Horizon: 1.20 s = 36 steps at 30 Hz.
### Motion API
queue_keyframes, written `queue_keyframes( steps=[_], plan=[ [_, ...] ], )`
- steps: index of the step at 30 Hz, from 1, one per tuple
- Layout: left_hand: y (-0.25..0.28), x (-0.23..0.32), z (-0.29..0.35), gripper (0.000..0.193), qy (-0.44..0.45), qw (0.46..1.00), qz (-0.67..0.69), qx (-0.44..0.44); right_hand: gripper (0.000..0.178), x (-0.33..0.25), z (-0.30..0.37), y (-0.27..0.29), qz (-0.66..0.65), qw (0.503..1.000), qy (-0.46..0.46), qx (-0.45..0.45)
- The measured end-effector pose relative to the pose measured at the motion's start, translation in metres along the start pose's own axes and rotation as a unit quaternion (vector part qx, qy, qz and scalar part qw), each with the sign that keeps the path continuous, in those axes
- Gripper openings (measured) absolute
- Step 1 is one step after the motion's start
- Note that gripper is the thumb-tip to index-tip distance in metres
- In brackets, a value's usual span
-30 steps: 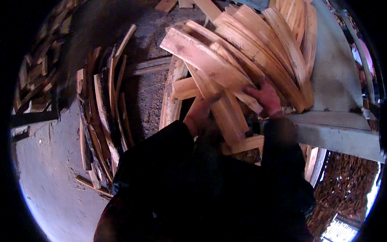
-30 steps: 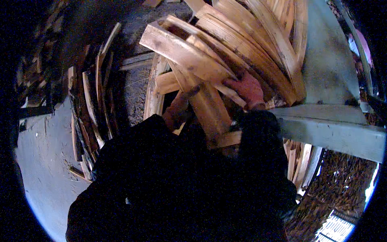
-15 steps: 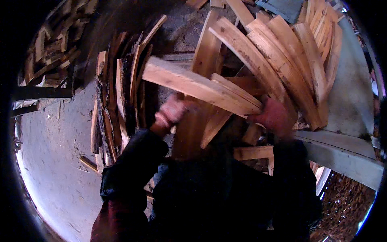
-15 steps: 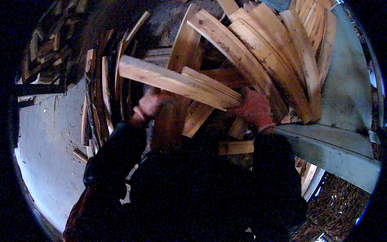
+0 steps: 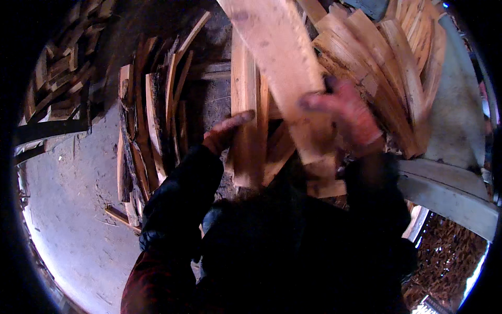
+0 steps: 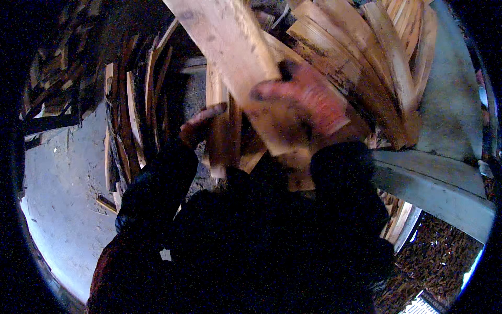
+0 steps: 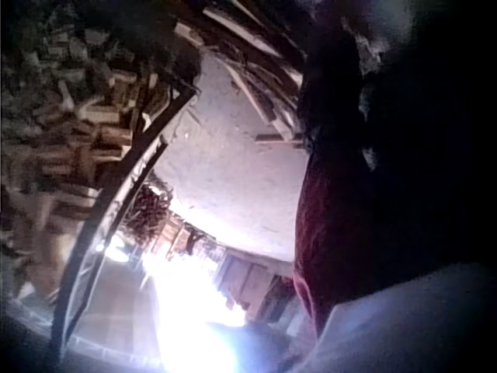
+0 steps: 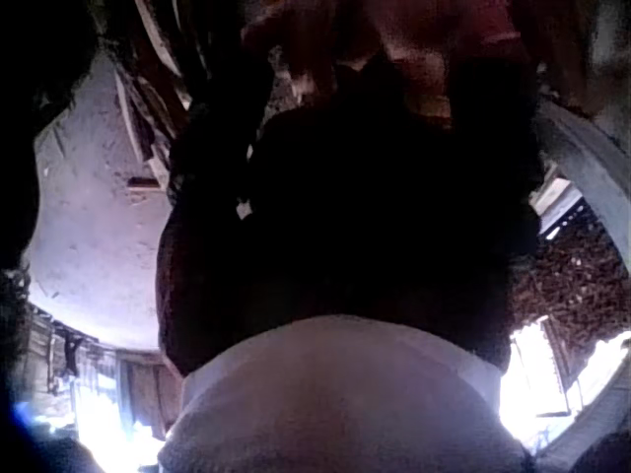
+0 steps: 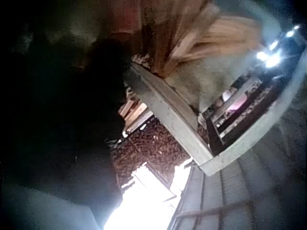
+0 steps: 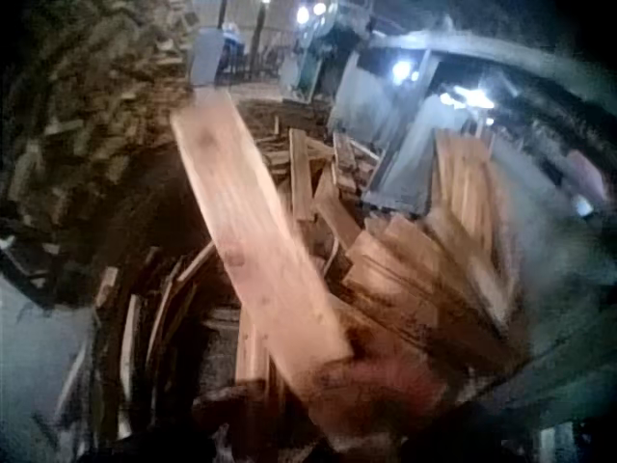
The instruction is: The person gathers and stacks wooden planks from a pile on the floor. They pick up multiple planks at a time, align them, and place them into a neat stack next to a metal structure.
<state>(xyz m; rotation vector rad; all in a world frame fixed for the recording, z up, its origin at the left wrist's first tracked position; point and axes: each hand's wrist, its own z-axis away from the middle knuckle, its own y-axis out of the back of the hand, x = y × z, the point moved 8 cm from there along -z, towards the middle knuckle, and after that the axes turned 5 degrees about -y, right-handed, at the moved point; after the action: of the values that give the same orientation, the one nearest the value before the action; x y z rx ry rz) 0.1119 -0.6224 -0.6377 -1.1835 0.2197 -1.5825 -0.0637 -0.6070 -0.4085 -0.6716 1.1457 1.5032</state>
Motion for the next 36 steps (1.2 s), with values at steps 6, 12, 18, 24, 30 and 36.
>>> queue_keyframes(
  steps=[6,12,18,24,30,36],
  plan=[
    [-0.003,0.001,0.053,0.066,-0.038,0.998,0.002,0.059,0.074,0.122,0.004,-0.055,0.246,0.953,-0.142,0.106],
    [0.113,-0.083,0.094,0.066,-0.035,0.992,0.061,0.101,0.077,0.135,0.005,-0.084,0.319,0.933,0.066,0.153],
    [0.076,-0.052,0.101,0.076,-0.073,0.983,-0.035,0.164,0.105,0.116,-0.003,0.067,0.630,0.715,0.028,0.300],
    [0.091,-0.063,0.088,0.078,-0.099,0.967,-0.160,0.174,0.104,0.147,-0.019,0.099,0.637,0.731,-0.071,0.233],
    [0.090,-0.053,0.084,0.076,-0.130,0.976,-0.043,0.172,0.091,0.127,-0.022,0.072,0.646,0.745,-0.101,0.133],
    [0.045,0.024,0.067,0.073,-0.175,0.972,0.049,0.149,0.088,0.133,-0.008,0.075,0.671,0.713,-0.124,0.163]
  ],
)
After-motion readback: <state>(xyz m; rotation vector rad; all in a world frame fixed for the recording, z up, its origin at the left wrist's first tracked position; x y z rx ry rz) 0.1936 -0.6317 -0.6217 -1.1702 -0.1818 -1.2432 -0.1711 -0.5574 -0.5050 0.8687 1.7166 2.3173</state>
